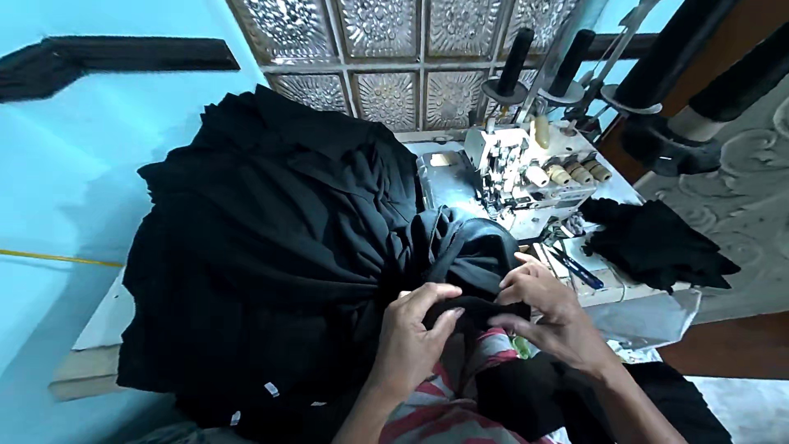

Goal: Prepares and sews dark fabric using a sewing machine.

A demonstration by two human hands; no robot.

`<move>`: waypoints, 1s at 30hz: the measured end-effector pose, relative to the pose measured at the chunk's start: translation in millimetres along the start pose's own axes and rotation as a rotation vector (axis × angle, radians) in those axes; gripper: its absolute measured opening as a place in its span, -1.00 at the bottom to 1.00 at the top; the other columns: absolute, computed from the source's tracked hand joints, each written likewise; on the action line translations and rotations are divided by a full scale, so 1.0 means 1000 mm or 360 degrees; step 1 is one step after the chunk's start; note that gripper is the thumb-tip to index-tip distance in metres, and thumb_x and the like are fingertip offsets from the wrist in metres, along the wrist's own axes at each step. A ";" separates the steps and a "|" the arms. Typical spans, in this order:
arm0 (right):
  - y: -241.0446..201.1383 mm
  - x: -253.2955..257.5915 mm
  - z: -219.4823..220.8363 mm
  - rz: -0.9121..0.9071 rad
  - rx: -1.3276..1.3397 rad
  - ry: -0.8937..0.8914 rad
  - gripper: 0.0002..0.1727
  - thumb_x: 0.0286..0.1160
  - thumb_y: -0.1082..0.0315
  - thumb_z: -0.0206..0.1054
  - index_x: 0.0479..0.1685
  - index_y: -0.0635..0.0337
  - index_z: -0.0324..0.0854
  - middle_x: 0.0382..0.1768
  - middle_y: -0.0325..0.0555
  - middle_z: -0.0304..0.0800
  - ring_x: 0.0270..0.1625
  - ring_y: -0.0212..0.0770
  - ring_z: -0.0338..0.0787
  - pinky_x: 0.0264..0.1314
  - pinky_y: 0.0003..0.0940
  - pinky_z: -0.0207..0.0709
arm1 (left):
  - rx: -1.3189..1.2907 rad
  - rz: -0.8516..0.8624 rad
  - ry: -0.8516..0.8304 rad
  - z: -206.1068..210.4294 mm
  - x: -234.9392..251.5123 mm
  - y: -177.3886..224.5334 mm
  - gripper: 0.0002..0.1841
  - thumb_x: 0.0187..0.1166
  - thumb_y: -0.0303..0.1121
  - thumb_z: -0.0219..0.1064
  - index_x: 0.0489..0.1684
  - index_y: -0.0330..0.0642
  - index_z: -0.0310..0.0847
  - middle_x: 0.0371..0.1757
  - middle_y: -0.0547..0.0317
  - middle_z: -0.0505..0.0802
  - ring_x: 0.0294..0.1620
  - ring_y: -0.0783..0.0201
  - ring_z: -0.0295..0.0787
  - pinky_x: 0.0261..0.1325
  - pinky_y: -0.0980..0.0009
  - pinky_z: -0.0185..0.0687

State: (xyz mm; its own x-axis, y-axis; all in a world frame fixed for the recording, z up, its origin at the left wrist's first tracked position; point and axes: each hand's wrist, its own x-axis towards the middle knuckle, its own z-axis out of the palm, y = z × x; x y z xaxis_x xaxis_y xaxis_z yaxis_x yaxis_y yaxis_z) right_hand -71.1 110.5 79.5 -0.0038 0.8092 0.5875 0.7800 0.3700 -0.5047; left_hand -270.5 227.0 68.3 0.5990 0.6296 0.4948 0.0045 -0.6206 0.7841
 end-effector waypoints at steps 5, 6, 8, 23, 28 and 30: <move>0.009 -0.009 0.010 -0.0018 -0.0369 0.0108 -0.82 0.51 0.24 0.32 -0.25 0.09 0.79 -0.46 -0.17 0.76 -0.20 -0.20 0.74 0.62 -0.09 0.18 | 0.0011 0.0295 -0.0010 0.006 -0.005 -0.004 -0.88 0.46 -0.46 0.37 -0.27 -0.21 0.85 -0.37 0.22 0.86 -0.28 0.49 0.66 0.05 0.55 0.44; 0.010 -0.010 0.012 -0.0007 -0.0414 0.0187 -0.83 0.48 0.25 0.33 -0.23 0.10 0.80 -0.47 -0.17 0.75 -0.25 -0.21 0.71 0.60 -0.08 0.18 | 0.0007 0.0339 -0.0041 0.008 -0.007 -0.003 -0.87 0.46 -0.48 0.34 -0.27 -0.20 0.85 -0.42 0.21 0.81 -0.33 0.47 0.60 0.02 0.55 0.40; 0.016 -0.009 0.019 0.0010 -0.0532 0.0350 -0.83 0.40 0.27 0.36 -0.22 0.10 0.82 -0.49 -0.17 0.77 -0.30 -0.20 0.70 0.56 -0.05 0.18 | 0.0051 0.0404 -0.0073 0.016 -0.010 0.002 -0.84 0.46 -0.49 0.30 -0.28 -0.20 0.85 -0.55 0.21 0.69 -0.44 0.43 0.51 -0.01 0.52 0.34; 0.045 -0.014 0.031 0.0354 -0.0391 0.0823 -0.84 0.32 0.36 0.36 -0.43 0.22 0.82 -0.50 -0.14 0.84 -0.36 -0.31 0.76 0.50 -0.12 0.35 | 0.0403 0.0557 -0.0087 0.049 -0.014 0.006 -0.77 0.54 -0.41 0.23 -0.29 -0.10 0.88 -0.61 0.21 0.60 -0.48 0.33 0.52 0.11 0.40 0.35; 0.042 -0.016 0.026 0.0364 -0.0383 0.0719 -0.86 0.32 0.35 0.38 -0.43 0.21 0.79 -0.51 -0.15 0.81 -0.35 -0.29 0.75 0.52 -0.10 0.33 | 0.0394 0.0537 -0.0059 0.043 -0.009 0.006 -0.78 0.55 -0.41 0.23 -0.31 -0.10 0.87 -0.62 0.22 0.57 -0.48 0.37 0.49 0.09 0.44 0.33; 0.042 -0.017 0.025 0.0374 -0.0371 0.0684 -0.86 0.31 0.34 0.38 -0.43 0.21 0.79 -0.54 -0.16 0.79 -0.38 -0.30 0.74 0.50 -0.10 0.34 | 0.0400 0.0538 -0.0048 0.042 -0.008 0.007 -0.78 0.54 -0.41 0.23 -0.33 -0.09 0.86 -0.61 0.22 0.56 -0.48 0.37 0.49 0.09 0.44 0.33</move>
State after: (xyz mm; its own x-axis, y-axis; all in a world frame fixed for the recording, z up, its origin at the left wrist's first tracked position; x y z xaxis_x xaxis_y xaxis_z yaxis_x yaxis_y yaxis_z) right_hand -54.2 123.9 32.9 0.4055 0.5803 0.7062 0.8475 0.0508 -0.5284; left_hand -241.5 198.3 54.1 0.6232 0.3596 0.6945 -0.0033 -0.8868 0.4621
